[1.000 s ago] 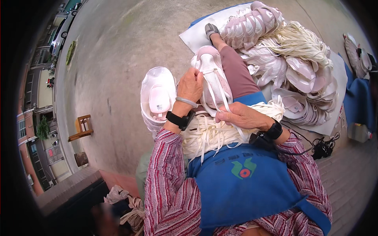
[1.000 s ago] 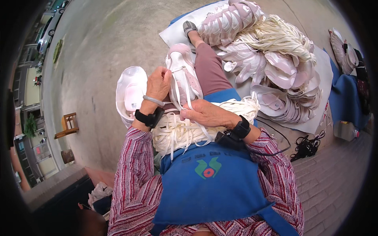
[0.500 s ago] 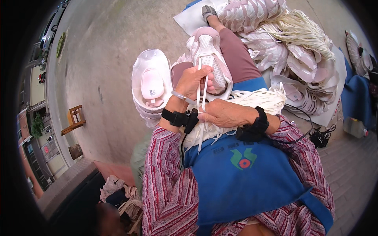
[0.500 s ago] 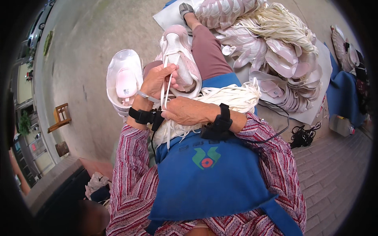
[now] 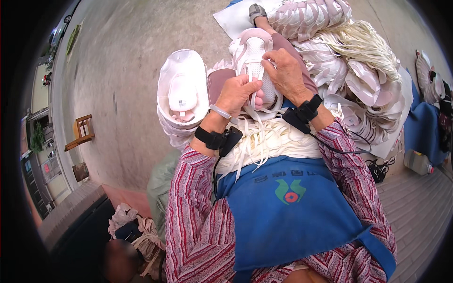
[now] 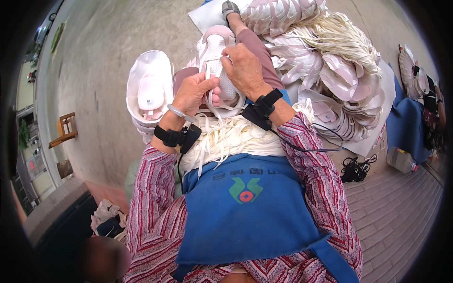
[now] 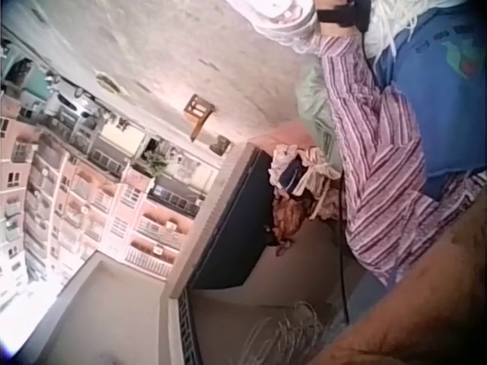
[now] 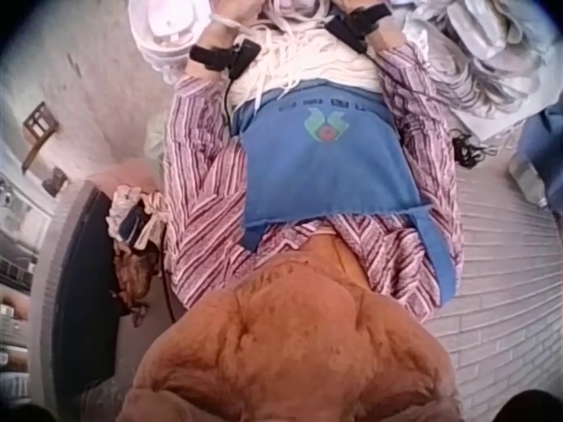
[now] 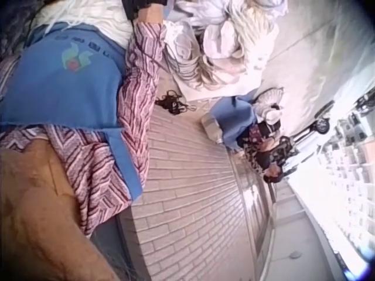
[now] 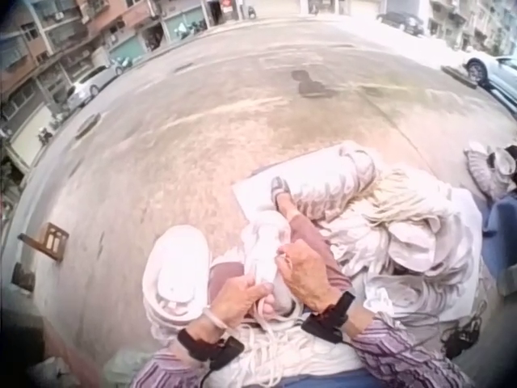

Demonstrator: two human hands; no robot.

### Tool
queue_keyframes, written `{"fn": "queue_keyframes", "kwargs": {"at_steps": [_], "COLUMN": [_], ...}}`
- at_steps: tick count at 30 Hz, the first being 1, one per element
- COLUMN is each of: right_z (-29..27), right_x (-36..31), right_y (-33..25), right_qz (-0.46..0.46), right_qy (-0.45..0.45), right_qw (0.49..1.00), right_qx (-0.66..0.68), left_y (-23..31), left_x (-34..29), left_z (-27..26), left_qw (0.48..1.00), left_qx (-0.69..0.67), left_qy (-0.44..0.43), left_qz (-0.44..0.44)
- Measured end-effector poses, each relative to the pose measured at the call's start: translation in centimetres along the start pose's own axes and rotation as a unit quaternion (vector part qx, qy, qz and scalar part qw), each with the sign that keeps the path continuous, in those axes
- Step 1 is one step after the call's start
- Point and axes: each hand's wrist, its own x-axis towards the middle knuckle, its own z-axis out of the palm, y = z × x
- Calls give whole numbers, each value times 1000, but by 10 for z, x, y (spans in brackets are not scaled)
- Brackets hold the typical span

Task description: The person is lacing a pink shoe while sitting with a large pile of shoelaces in their lap.

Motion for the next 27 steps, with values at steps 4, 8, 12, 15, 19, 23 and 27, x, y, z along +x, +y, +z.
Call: {"fn": "queue_keyframes", "kwargs": {"at_steps": [4, 8, 12, 15, 19, 23, 27], "right_z": [0, -1, -8, -8, 3, 2, -10], "right_x": [3, 6, 4, 0, 2, 10, 18], "right_y": [3, 2, 1, 2, 6, 11, 16], "right_qz": [-39, -7, 13, -19, -44, -40, 140], "right_qy": [-15, -62, -31, -19, 28, -31, -177], "right_qw": [998, 995, 997, 999, 999, 998, 956], "right_qx": [39, 77, 68, 20, 9, 37, 185], "left_y": [0, -1, -1, -1, -3, -3, 0], "left_x": [1, -1, -1, 0, -4, -6, -12], "left_z": [-1, -4, -5, -4, -4, -6, -5], "left_qw": [1000, 1000, 1000, 1000, 999, 999, 993], "left_qx": [1, 24, 18, 27, 36, 42, 117], "left_qy": [-9, -6, -6, -12, -6, -16, -15], "left_qz": [0, 9, 4, 3, -3, -11, 12]}}
